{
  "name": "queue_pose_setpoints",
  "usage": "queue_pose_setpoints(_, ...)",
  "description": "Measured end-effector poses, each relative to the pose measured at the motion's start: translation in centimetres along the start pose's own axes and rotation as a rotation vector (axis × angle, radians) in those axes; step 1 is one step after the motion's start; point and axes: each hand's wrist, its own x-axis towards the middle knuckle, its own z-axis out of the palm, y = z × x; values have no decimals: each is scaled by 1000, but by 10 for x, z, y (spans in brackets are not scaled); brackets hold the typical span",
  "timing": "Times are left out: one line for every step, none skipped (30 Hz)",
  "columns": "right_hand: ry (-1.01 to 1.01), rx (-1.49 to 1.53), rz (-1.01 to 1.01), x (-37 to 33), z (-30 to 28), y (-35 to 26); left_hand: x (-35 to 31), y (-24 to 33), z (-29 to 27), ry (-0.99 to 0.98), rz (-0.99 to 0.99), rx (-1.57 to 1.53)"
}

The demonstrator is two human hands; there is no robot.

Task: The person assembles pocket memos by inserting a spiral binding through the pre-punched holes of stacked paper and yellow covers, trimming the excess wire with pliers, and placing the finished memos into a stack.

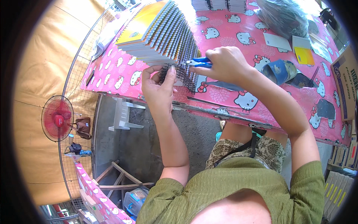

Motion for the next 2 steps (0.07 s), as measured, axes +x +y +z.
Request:
queue_pose_setpoints(16,7,15,-3,-2,3,1,0,-2,8,-8,-1)
queue_pose_setpoints(32,15,29,-6,-4,6,1,-1,-3,15,-16,-1)
